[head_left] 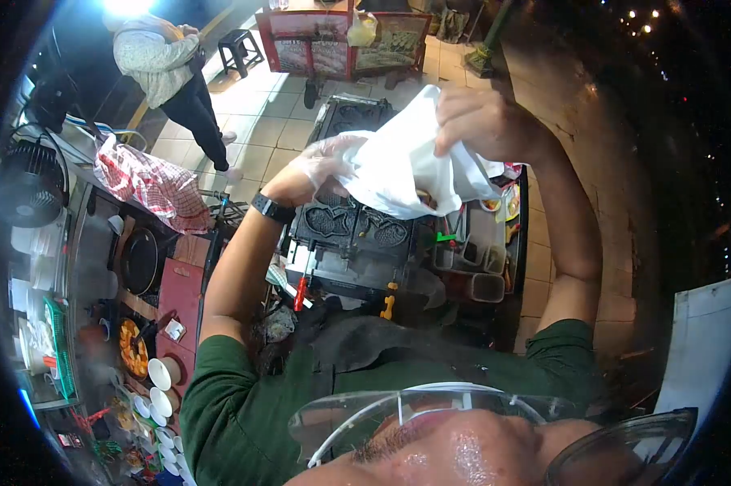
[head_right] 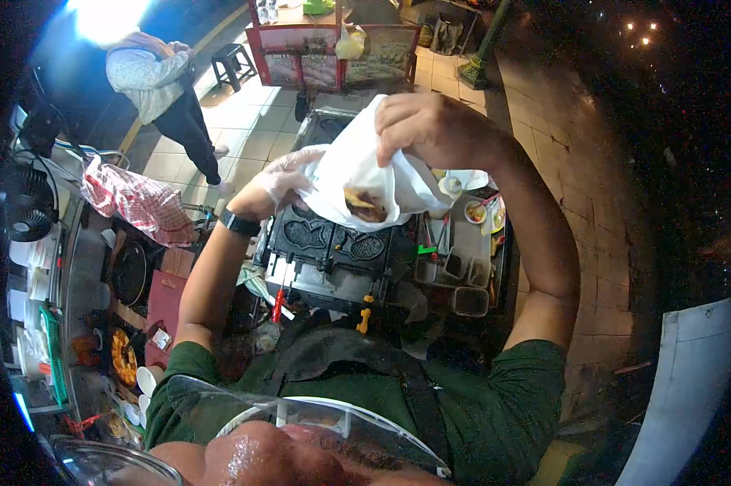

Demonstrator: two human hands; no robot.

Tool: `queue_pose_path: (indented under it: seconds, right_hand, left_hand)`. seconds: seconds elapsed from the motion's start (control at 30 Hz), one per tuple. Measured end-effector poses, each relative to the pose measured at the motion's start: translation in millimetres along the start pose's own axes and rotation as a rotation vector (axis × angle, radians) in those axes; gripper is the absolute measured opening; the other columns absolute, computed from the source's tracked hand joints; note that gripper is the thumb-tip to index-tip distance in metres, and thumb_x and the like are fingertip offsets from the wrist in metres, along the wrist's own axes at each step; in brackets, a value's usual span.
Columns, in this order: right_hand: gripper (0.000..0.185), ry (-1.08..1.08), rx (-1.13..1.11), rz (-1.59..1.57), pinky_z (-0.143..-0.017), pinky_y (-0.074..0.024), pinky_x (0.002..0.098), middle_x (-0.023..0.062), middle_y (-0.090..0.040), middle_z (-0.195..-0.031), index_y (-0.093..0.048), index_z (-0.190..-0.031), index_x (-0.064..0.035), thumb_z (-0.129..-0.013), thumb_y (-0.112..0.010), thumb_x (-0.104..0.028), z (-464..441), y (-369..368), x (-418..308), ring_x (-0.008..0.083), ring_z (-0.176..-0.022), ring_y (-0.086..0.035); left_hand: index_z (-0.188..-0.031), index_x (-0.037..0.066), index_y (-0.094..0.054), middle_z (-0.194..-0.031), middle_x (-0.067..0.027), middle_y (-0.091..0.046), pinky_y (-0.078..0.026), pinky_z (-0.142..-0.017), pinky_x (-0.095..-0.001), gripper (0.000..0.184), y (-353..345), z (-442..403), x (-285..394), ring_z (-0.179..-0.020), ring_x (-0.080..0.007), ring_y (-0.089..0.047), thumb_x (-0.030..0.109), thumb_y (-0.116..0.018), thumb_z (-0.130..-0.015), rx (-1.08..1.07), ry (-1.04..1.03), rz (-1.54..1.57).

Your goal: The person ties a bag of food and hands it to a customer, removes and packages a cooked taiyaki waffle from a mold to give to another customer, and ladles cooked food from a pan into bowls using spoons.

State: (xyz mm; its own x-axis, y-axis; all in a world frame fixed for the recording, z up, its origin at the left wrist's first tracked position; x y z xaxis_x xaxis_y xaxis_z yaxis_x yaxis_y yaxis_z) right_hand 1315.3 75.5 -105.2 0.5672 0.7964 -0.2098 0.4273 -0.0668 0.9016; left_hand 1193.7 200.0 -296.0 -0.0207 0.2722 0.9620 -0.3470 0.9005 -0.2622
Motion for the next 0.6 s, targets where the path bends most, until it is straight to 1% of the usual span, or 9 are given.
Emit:
queue_pose_path:
  seconds: [0.03, 0.07, 0.1, 0.17, 0.2, 0.3, 0.37, 0.5, 0.6]
  right_hand:
    - [0.015, 0.054, 0.013, 0.007, -0.072, -0.0503, 0.0350, 0.0065, -0.060, -0.079, -0.068, -0.077, -0.0040, -0.068, -0.067, 0.007, 0, -3, -6, 0.0248, -0.081, -0.061]
    - [0.012, 0.106, 0.027, 0.009, -0.065, -0.0489, 0.0346, 0.0060, -0.057, -0.075, -0.066, -0.074, -0.0041, -0.065, -0.067, 0.004, 1, -7, -11, 0.0237, -0.074, -0.058]
    - [0.012, 0.106, -0.007, 0.020, -0.066, -0.0492, 0.0347, 0.0053, -0.056, -0.075, -0.065, -0.074, -0.0044, -0.065, -0.066, 0.003, 0, -12, -13, 0.0243, -0.076, -0.058]
    - [0.013, 0.132, -0.002, 0.015, -0.066, -0.0491, 0.0346, 0.0050, -0.056, -0.076, -0.064, -0.075, -0.0043, -0.065, -0.066, 0.004, 0, -21, -14, 0.0245, -0.077, -0.058]
    - [0.014, 0.165, -0.001, 0.039, -0.066, -0.0490, 0.0344, 0.0047, -0.057, -0.077, -0.064, -0.075, -0.0042, -0.065, -0.065, 0.005, -1, -23, -16, 0.0247, -0.078, -0.058]
    - [0.020, 0.105, -0.037, 0.038, -0.068, -0.0514, 0.0353, 0.0039, -0.060, -0.082, -0.066, -0.079, -0.0071, -0.064, -0.064, 0.006, -1, -34, -10, 0.0251, -0.083, -0.060]
    - [0.026, 0.054, -0.053, 0.052, -0.073, -0.0537, 0.0359, 0.0026, -0.064, -0.089, -0.068, -0.082, -0.0108, -0.064, -0.063, 0.007, 0, -39, -2, 0.0243, -0.090, -0.062]
    - [0.013, -0.030, -0.102, 0.062, -0.083, -0.0528, 0.0389, 0.0056, -0.065, -0.094, -0.065, -0.083, -0.0080, -0.073, -0.063, 0.000, 4, -42, 8, 0.0277, -0.099, -0.062]
    - [0.012, -0.056, -0.126, 0.086, -0.083, -0.0530, 0.0388, 0.0053, -0.066, -0.095, -0.066, -0.085, -0.0086, -0.074, -0.062, -0.004, 5, -46, 15, 0.0271, -0.099, -0.062]
  left_hand:
    - [-0.140, 0.002, -0.050, -0.113, -0.0081, -0.068, -0.055, -0.053, -0.0191, 0.052, 7, -1, 2, -0.076, -0.0102, -0.067, 0.008, -0.062, -0.090, 0.117, -0.003, -0.101]
    - [-0.138, 0.002, -0.051, -0.106, -0.0079, -0.069, -0.052, -0.051, -0.0188, 0.048, 3, -1, 13, -0.075, -0.0076, -0.066, 0.009, -0.061, -0.091, 0.115, -0.035, -0.358]
    - [-0.137, 0.002, -0.052, -0.104, -0.0095, -0.070, -0.053, -0.054, -0.0221, 0.047, -1, -1, 25, -0.077, -0.0102, -0.066, 0.009, -0.061, -0.091, 0.099, -0.166, -0.622]
    - [-0.134, 0.001, -0.054, -0.103, -0.0138, -0.070, -0.057, -0.069, -0.0332, 0.045, -28, 3, 60, -0.084, -0.0197, -0.068, 0.007, -0.062, -0.090, -0.024, -0.762, -1.177]
    - [-0.134, 0.002, -0.054, -0.108, -0.0155, -0.069, -0.055, -0.083, -0.0379, 0.047, -32, -5, 57, -0.090, -0.0273, -0.068, 0.005, -0.062, -0.088, 0.013, -0.796, -1.349]
    - [-0.136, 0.003, -0.053, -0.111, -0.0174, -0.068, -0.053, -0.089, -0.0371, 0.050, -56, -8, 91, -0.097, -0.0300, -0.067, 0.003, -0.061, -0.087, -0.071, -0.800, -1.316]
    - [-0.132, 0.002, -0.056, -0.113, -0.0194, -0.068, -0.051, -0.092, -0.0378, 0.048, -55, -21, 90, -0.102, -0.0327, -0.066, 0.002, -0.061, -0.084, -0.153, -0.168, -1.021]
    - [-0.114, 0.001, -0.065, -0.103, -0.0202, -0.068, -0.054, -0.081, -0.0411, 0.032, -39, -26, 100, -0.092, -0.0344, -0.067, 0.002, -0.058, -0.083, -0.118, -0.544, -1.459]
    - [-0.110, 0.002, -0.066, -0.098, -0.0197, -0.067, -0.053, -0.077, -0.0418, 0.028, -37, -40, 92, -0.088, -0.0352, -0.066, 0.005, -0.059, -0.082, -0.087, -0.350, -1.675]
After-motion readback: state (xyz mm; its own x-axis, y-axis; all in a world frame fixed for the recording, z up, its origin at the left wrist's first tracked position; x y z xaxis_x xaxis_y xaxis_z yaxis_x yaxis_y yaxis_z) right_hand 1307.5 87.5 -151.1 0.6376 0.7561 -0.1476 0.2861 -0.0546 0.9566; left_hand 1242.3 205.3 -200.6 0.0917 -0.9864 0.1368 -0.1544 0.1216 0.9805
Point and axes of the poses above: each hand's wrist, its own z-axis away from the middle knuckle, its own y-axis out of the back of the hand, x = y × z, the point moved 8 cm from there along -z, towards the middle knuckle
